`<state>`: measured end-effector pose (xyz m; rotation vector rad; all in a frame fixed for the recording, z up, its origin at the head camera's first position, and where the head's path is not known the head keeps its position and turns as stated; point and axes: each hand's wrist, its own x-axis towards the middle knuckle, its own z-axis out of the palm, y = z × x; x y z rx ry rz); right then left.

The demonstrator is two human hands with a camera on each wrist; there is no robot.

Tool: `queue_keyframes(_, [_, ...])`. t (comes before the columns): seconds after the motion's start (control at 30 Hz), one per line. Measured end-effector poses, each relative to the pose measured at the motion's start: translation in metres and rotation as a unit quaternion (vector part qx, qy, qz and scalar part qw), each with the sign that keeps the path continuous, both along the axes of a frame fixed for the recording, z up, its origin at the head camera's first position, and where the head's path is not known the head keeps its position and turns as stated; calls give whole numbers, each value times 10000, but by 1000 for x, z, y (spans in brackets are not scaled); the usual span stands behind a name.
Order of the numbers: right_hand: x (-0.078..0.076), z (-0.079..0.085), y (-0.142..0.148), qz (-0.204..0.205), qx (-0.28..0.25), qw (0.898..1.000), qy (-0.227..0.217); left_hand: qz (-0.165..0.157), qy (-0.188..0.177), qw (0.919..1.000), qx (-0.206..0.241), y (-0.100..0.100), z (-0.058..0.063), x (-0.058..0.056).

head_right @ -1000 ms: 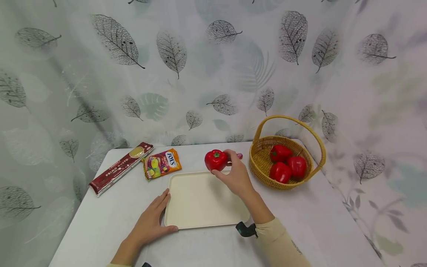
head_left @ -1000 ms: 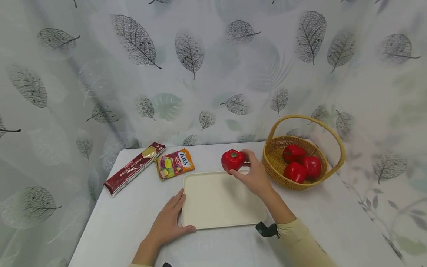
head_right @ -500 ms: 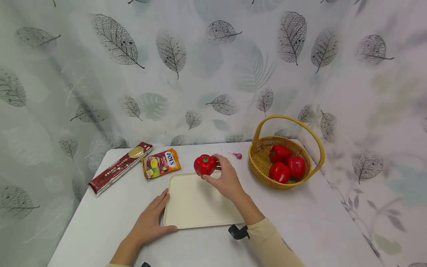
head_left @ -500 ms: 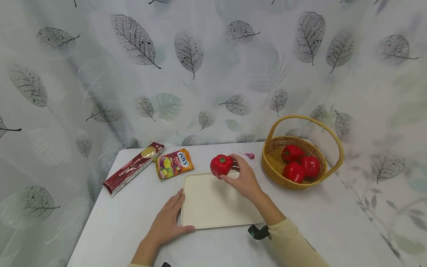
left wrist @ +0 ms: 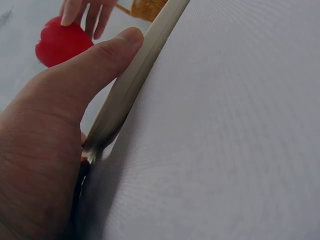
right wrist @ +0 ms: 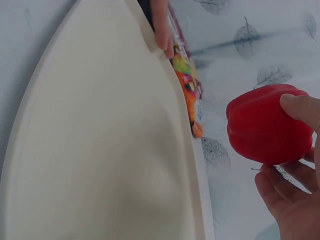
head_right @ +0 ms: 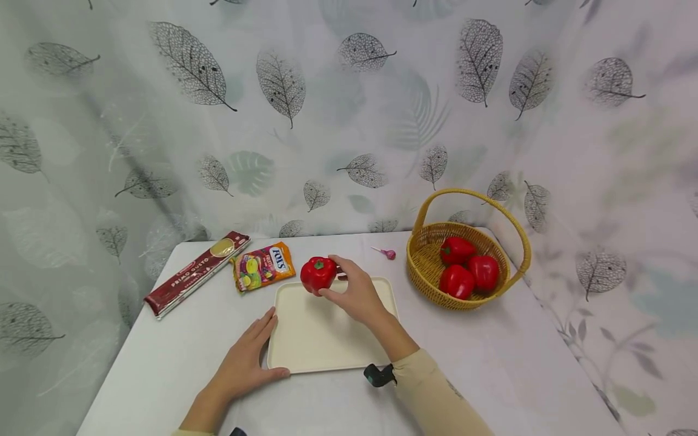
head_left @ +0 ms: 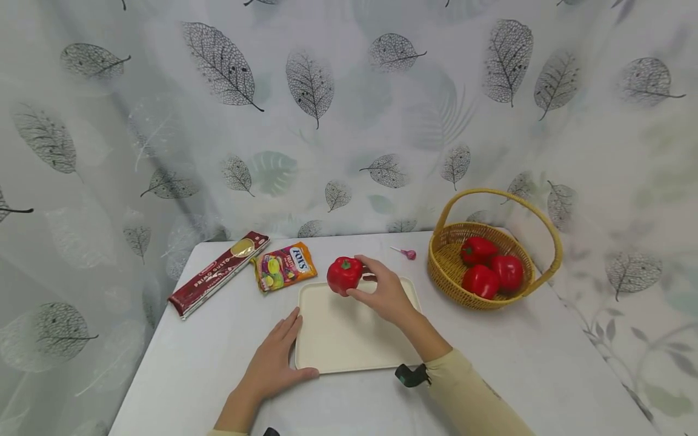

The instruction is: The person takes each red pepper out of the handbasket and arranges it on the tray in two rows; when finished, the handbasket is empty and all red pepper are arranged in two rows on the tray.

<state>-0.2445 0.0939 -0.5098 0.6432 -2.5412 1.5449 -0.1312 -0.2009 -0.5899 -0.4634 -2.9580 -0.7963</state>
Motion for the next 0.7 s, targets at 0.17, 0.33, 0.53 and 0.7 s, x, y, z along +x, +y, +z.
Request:
queue_keyframes(0.17, [-4,-5,-7,202,83,9998,-25,22,-136,9999,-39,0,2,-1])
queue_keyframes(0.33, [-9,-12,-15,299,280,9991,-124,7,-43,10000,-4,0,1,-1])
queue_keyframes(0.53, [-11,-17,-25,416,367,9984,-125,-32,-131,9999,18,0,1,-2])
queue_keyframes(0.7, [-11,-22,-36,406,557,9974,-223,-57,-203,9998,-12,0,2,-2])
